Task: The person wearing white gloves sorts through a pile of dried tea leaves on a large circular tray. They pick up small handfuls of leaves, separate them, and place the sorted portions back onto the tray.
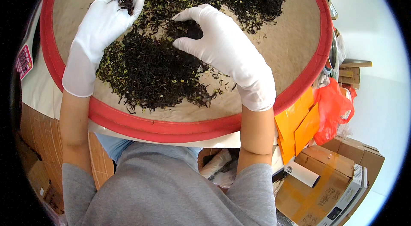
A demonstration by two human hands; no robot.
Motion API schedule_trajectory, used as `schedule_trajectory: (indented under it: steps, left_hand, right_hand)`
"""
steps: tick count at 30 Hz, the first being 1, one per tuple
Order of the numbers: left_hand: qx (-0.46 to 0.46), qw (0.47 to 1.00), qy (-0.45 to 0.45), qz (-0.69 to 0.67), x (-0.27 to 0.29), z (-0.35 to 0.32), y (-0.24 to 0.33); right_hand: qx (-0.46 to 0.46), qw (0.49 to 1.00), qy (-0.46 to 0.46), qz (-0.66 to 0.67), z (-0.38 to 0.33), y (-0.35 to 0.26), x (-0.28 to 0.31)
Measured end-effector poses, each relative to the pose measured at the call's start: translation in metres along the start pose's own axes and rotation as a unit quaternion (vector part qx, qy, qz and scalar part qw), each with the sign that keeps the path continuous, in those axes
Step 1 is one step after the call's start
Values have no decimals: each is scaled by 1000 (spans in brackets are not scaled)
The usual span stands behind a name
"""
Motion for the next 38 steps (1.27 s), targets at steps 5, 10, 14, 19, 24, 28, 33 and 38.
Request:
schedule_trajectory:
  steps: [5,10,14,19,24,28,33,38]
  left_hand:
    - [-1,1000,3,17,1,0,0]
    - [-8,1000,25,-11,-1,1,0]
    - [5,1000,1,11,4,4,0]
    - [-3,1000,-26,4,7,1,9]
    - [-37,999,4,-29,1,0,21]
    - [-24,1000,1,2,-3,0,18]
    - [14,998,-54,13,9,-2,18]
    - [-18,998,40,46,10,-6,18]
  right_hand:
    - [-71,981,-43,176,-5,-11,-1]
    - [-25,997,41,55,-5,5,-2]
    - [28,997,-72,4,-8,9,-14]
    - [17,986,-148,74,-27,-13,11]
    - [-116,988,-15,99,-54,-12,43]
    - [-122,991,-28,40,-58,4,21]
    - [-86,990,112,-22,-82,-6,28]
    - [-125,930,331,103,-127,-21,47]
Point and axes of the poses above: each hand's wrist, its own z-axis towards the middle knuckle, its own x-axis out of the back of the hand, y = z × x, the point moved 2 cm from there along z, towards the middle knuckle, and after that the axes turned 8 degrees about -y, right-handed, at the moved point
